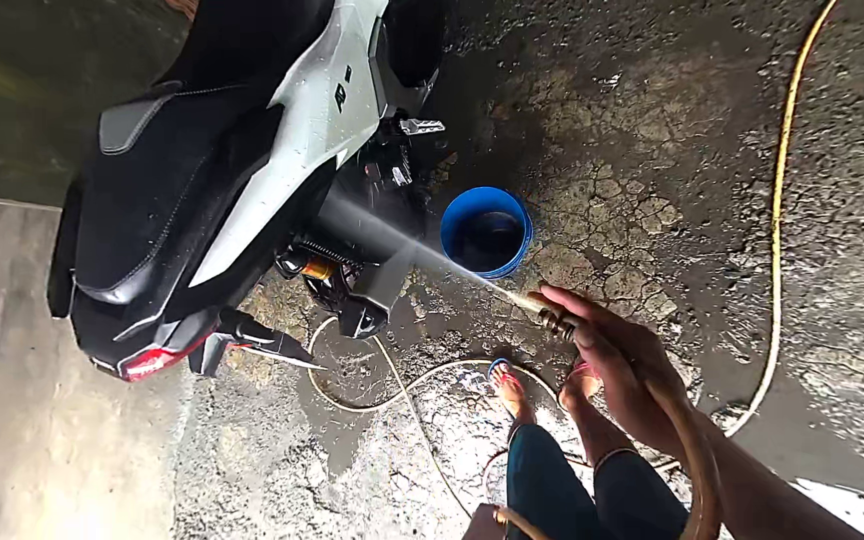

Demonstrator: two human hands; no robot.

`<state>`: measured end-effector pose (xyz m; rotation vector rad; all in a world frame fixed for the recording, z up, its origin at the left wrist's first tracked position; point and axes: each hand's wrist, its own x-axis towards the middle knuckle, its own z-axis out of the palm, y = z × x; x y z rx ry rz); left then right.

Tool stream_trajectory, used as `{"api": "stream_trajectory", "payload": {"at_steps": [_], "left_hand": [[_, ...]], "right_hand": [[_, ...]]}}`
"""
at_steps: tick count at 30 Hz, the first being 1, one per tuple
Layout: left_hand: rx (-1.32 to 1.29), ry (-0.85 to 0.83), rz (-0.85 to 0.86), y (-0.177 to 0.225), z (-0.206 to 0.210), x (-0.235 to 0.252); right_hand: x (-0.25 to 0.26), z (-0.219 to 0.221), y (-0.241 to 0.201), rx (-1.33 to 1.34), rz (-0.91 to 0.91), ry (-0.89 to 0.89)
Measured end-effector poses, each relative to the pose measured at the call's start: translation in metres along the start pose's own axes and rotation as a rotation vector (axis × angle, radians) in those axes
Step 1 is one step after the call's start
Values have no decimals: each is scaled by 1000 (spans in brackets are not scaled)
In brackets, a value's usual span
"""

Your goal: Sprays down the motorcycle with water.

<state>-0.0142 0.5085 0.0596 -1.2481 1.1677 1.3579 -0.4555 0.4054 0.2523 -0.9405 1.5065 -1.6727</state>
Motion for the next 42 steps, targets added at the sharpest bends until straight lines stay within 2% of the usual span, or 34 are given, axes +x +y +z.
{"api": "stream_trajectory", "payload": {"at_steps": [2,6,8,11,14,16,18,20,22,25,27,30,35,39,42], "left_hand": [[78,-44,12,14,-18,31],[-68,-7,157,63,-61,43],[-66,93,245,86,-85,48],[-112,343,314,120,-120,57],[-174,579,362,165,-170,57],[-241,698,415,195,-211,51],[-295,788,485,221,-257,41],[-322,864,542,237,-299,35],[-370,923,581,247,-335,30],[-376,986,595,263,-375,20],[-379,998,594,270,-392,20],[-444,972,578,286,-407,25],[-506,896,574,333,-411,40],[-467,879,553,372,-407,40],[-484,874,535,402,-407,39]], "right_hand": [[7,-9,-3,-44,-28,46],[29,-64,14,-65,45,303],[35,-78,16,-103,56,283],[51,-91,14,-209,72,223],[86,-114,24,-56,161,334],[107,-116,29,-48,153,305],[124,-114,35,-126,87,254],[146,-117,42,-143,41,348],[168,-126,51,-46,54,490],[192,-122,51,-84,12,476],[205,-119,50,-128,-21,445],[226,-131,53,-30,-9,516],[237,-146,45,-329,49,399],[265,-187,54,-203,-72,520],[290,-203,53,-147,-76,477]]}}
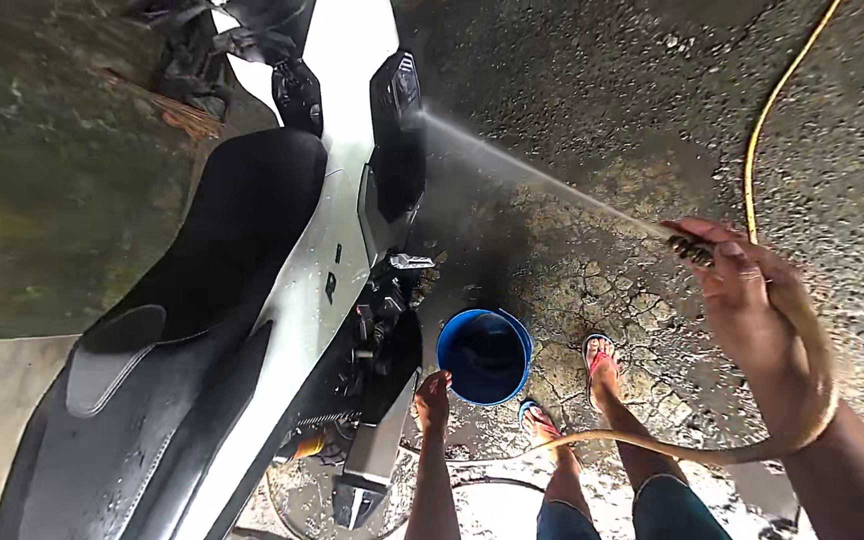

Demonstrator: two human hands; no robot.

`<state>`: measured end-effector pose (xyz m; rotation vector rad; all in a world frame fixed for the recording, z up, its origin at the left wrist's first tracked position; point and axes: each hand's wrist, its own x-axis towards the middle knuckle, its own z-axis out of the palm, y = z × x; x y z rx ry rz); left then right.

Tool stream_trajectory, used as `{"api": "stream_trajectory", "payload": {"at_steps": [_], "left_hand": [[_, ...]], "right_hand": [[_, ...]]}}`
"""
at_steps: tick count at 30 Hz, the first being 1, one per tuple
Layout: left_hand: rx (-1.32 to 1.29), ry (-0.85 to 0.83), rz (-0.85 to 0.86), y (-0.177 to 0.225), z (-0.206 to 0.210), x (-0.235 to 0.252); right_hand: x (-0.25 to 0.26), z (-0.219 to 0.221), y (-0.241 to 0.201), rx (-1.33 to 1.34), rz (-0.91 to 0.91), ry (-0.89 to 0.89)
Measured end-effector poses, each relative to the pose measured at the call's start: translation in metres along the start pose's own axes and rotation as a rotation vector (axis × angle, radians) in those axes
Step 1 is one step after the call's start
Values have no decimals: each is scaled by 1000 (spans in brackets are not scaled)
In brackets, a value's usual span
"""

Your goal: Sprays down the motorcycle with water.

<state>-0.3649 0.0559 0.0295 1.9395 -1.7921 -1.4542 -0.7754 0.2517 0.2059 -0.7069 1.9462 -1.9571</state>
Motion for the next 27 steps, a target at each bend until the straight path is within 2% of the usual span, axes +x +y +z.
{"api": "stream_trajectory", "payload": {"at_steps": [5,9,15,18,21,25,27], "left_hand": [[-140,52,-35,45,15,27],[-228,90,-25,90,22,53],[-380,142,-41,149,31,79],[-436,161,-65,160,30,89],[-502,187,-108,167,30,94],[-520,213,-146,160,30,91],[-516,223,-157,156,31,90]], "right_hand": [[44,-31,20,-4,106,-23],[65,-39,27,-86,138,-112],[105,-47,41,126,92,-26],[120,-53,41,173,156,-44],[124,-57,47,101,195,-127],[130,-61,57,155,240,-46],[131,-57,57,123,211,-95]]}}
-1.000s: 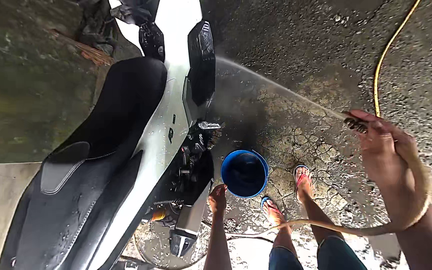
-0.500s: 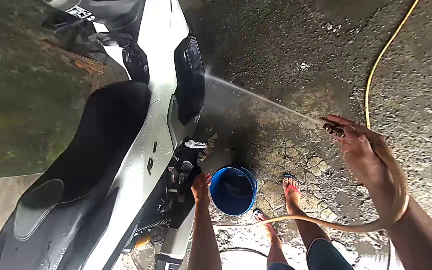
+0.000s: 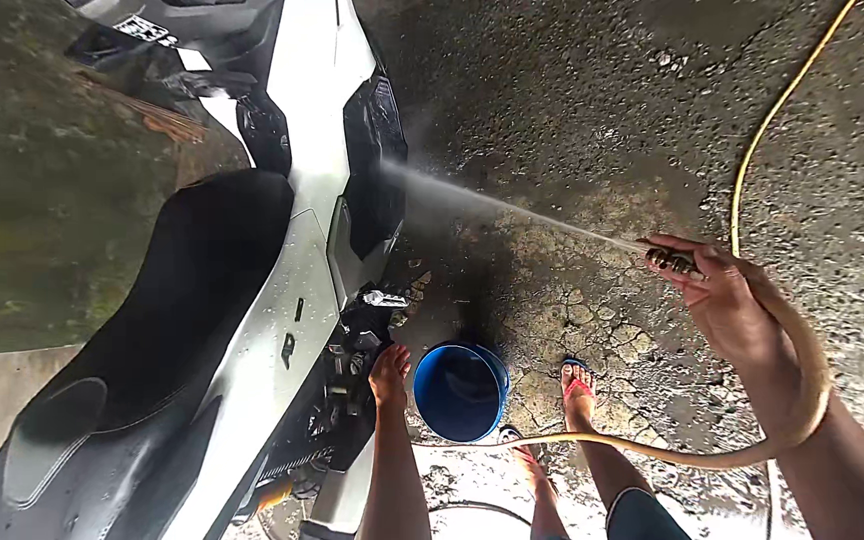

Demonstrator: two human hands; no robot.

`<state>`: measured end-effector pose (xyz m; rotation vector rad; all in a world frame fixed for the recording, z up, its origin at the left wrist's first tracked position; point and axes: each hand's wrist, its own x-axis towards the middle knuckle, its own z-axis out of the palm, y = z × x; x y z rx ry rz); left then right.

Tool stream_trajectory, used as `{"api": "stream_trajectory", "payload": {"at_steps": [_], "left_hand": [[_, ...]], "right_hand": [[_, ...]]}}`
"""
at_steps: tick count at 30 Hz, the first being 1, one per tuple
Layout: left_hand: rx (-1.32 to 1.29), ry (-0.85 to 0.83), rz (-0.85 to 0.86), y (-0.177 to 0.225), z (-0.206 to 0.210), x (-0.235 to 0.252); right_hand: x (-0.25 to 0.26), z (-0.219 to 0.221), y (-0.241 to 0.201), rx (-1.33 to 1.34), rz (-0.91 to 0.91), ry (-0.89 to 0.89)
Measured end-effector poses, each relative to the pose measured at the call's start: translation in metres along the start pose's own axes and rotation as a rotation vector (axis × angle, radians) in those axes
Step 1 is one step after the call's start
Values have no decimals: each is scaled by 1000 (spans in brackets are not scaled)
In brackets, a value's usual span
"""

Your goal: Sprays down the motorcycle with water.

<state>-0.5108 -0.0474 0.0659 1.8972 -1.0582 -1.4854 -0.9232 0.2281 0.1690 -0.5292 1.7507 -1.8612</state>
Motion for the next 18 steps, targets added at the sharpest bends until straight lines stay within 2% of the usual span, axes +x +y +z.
{"api": "stream_trajectory", "payload": {"at_steps": [3,9,11,15,18], "left_hand": [[8,21,-18,-10,-5,-1],[-60,49,-50,-12,-17,2],[-135,65,-68,-9,-24,5],[-345,106,-76,0,-43,11],[-543,182,-25,9,-68,15]], "right_hand": [[1,4,0,-69,-54,-26],[25,-4,0,156,-71,145],[33,-5,-2,207,0,168],[27,1,7,212,216,-11],[23,5,8,250,326,-37]]}}
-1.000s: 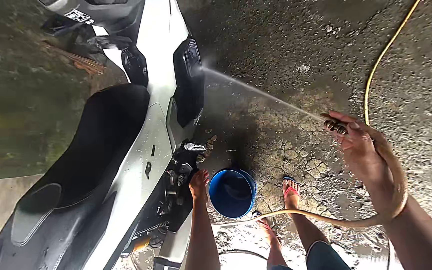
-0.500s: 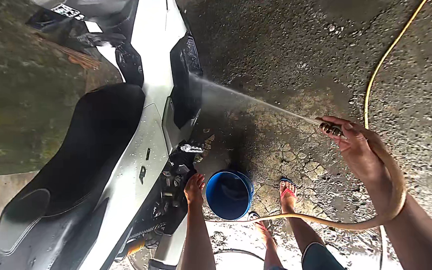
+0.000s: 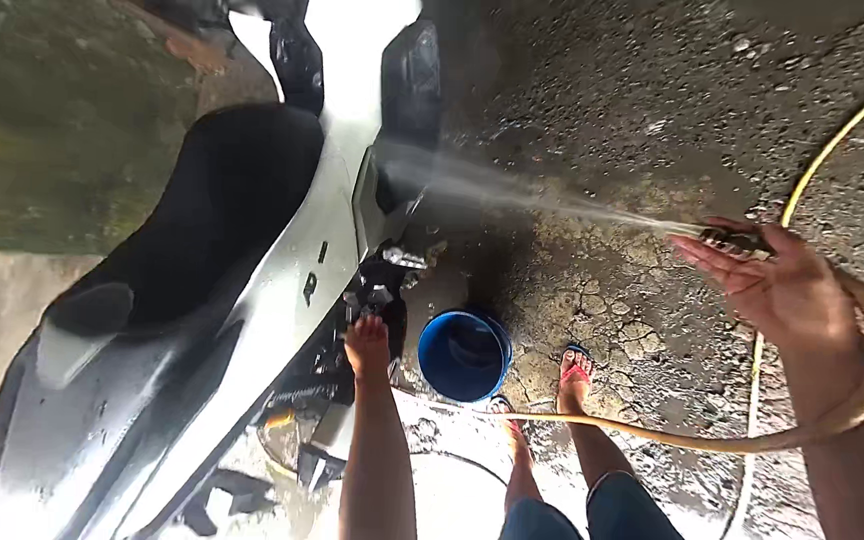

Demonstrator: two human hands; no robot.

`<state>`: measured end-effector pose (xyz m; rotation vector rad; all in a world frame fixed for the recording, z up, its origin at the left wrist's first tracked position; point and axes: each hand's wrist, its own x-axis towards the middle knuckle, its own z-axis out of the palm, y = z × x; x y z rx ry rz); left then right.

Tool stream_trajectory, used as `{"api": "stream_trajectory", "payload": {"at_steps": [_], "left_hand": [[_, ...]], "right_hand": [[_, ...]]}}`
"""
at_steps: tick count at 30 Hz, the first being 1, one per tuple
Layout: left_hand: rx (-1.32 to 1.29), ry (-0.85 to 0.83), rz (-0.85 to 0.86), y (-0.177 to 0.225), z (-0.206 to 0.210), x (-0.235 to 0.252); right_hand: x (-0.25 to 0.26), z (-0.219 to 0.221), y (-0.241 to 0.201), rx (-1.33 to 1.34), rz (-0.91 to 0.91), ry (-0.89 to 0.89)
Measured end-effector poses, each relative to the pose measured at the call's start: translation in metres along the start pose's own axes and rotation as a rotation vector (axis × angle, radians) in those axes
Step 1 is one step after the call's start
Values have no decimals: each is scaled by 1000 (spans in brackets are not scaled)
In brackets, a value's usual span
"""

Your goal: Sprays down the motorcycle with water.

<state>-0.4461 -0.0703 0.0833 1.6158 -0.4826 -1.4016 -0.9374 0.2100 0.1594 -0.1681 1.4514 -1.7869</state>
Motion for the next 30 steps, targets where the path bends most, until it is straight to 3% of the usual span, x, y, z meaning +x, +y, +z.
{"api": "stream_trajectory", "payload": {"at_steps": [5,10,13,16,20,24,25,27,29,30], "left_hand": [[-253,129,159,46,-44,16],[-566,128,350,74,-102,21],[-585,157,380,86,-132,11],[-554,201,325,98,-149,0],[-258,503,393,105,-183,-7],[-266,565,447,115,-252,-3],[-191,586,472,116,-266,0],[405,669,459,120,-287,-2],[1166,796,258,130,-300,-6],[1320,835,154,134,-306,-1]], "right_hand": [[-18,43,12,-79,164,-299],[-19,98,37,-83,232,-391],[-28,134,64,-128,298,-584],[-31,166,89,-77,358,-590],[-65,214,119,-135,437,-712],[-68,237,142,-80,422,-746],[-74,246,145,-79,428,-772],[-95,264,154,-108,475,-839],[-108,275,166,-97,521,-894],[-107,277,170,-90,527,-888]]}}
